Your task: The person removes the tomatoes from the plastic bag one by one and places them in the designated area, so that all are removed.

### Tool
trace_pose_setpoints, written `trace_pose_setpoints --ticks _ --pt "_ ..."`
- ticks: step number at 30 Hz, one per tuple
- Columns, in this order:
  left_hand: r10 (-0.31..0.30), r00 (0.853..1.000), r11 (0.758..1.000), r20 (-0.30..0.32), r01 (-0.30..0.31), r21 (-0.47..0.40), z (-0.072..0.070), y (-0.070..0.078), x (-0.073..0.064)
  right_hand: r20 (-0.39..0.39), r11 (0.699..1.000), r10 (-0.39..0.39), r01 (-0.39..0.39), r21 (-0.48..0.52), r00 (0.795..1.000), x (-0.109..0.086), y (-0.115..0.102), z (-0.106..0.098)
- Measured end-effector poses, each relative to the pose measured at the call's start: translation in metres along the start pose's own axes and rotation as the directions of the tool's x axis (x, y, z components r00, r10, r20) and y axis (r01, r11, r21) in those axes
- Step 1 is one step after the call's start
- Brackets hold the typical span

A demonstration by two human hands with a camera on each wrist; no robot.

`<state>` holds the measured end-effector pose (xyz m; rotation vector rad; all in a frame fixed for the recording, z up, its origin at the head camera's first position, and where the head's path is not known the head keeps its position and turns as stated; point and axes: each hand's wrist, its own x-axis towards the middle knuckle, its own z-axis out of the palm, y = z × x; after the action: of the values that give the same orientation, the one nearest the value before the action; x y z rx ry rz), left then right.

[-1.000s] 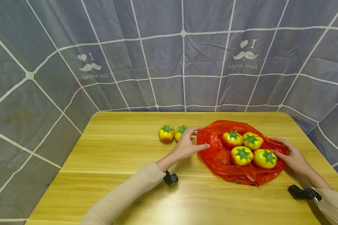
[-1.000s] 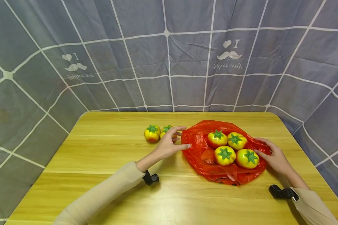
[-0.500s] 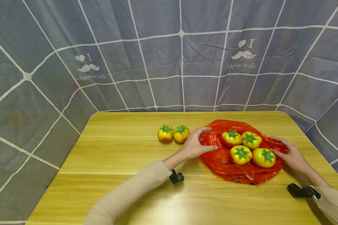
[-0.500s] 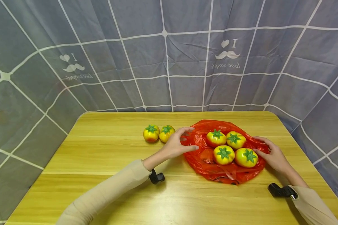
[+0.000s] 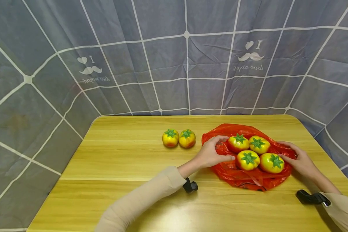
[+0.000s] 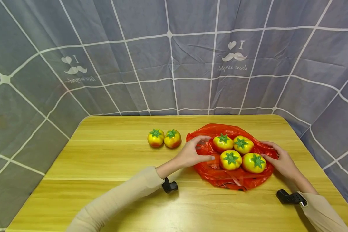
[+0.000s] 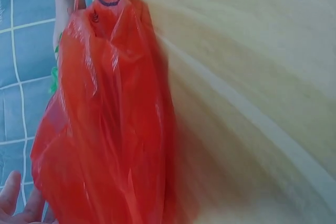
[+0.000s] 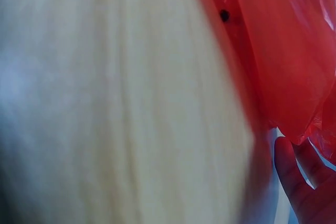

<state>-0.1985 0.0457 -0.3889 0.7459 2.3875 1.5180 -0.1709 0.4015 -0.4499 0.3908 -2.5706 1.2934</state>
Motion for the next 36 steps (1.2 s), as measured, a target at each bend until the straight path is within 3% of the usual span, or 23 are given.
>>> trace_pose_setpoints --ticks 16,28,36 --pt "0.009 1.000 1.000 0.008 -0.009 0.029 0.020 0.004 0.006 0.008 1.000 0.001 -0.001 -0.007 1.000 0.000 0.005 0.000" --pt "0.028 0.999 0.976 -0.019 -0.023 0.218 0.028 0.018 0.006 0.002 1.000 -0.004 0.004 -0.005 1.000 0.000 0.006 0.001" --pt "0.051 0.999 0.978 -0.011 -0.048 0.202 0.037 0.021 0.006 0.009 1.000 0.002 -0.002 0.000 1.000 0.000 0.006 0.001"
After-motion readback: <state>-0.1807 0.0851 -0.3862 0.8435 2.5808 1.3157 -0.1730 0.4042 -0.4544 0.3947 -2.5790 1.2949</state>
